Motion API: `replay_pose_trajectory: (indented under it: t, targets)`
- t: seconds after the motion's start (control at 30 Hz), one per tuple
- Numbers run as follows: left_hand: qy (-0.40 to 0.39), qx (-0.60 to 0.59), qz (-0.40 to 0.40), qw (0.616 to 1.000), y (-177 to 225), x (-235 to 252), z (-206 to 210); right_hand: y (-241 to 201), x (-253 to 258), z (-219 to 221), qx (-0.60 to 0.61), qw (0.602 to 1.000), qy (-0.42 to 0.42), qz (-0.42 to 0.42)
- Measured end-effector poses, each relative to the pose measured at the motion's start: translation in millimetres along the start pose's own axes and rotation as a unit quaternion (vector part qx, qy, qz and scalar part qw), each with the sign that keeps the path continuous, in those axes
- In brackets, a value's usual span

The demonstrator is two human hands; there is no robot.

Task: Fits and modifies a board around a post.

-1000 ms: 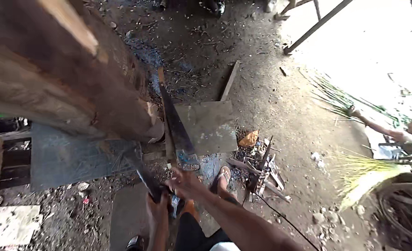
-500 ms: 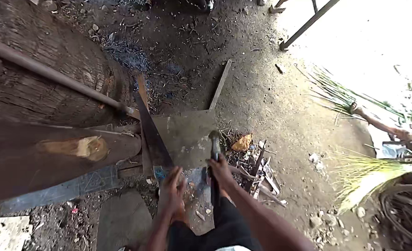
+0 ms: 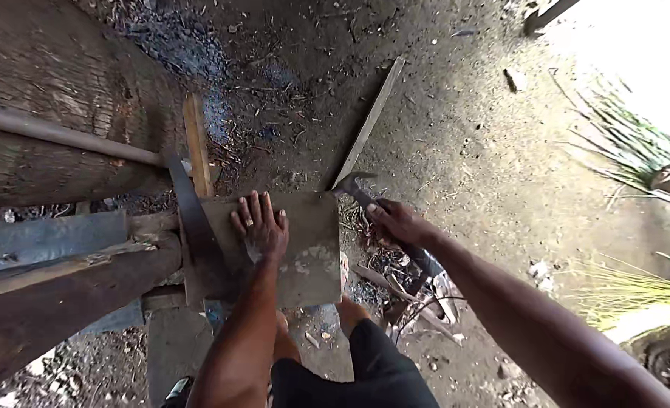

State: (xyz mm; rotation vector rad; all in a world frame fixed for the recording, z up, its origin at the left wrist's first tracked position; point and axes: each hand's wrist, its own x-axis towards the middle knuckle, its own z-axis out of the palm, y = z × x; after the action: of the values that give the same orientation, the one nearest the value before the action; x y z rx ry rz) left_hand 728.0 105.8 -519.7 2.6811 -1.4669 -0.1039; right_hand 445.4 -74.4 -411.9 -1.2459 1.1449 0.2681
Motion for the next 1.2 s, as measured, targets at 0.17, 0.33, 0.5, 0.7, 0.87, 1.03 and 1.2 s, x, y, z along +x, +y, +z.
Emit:
replay_pose_trajectory:
  t: [0.17, 0.33, 0.5, 0.7, 0.87, 1.03, 1.2]
  targets:
    - [0.001, 0.013, -0.008, 1.000, 2.6, 2.3, -4.4, -21.3, 29.4, -10.8, 0.050, 0.998, 0.022, -0.005]
    - [-0.009, 0.007, -0.016, 1.000, 2.5, 4.1, -3.8, -29.4, 34.7, -5.1, -0.245, 0.954, -0.171, 0.036]
    - [-0.015, 0.008, -0.019, 1.000, 2.4, 3.7, -3.8, -28.0, 29.9, -12.1, 0.003, 0.997, 0.070, -0.015]
    - [-0.012, 0.002, -0.012, 1.000, 0.9, 4.3, -1.6, -27.8, 32.9, 3.5, -0.356, 0.929, -0.099, -0.029]
    - [-0.008, 0.005, -0.015, 1.000, 0.3, 4.0, 0.9, -32.1, 32.8, -5.2, -0.097, 0.992, 0.071, -0.028]
    - [-0.012, 0.004, -0.012, 1.000, 0.1, 3.7, -0.8, -28.7, 38.9, -8.2, -0.200, 0.978, 0.053, -0.020]
    - [-0.015, 0.002, -0.011, 1.000, 1.5, 4.7, -3.4, -36.0, 37.8, -22.3, -0.144, 0.989, 0.047, -0.009]
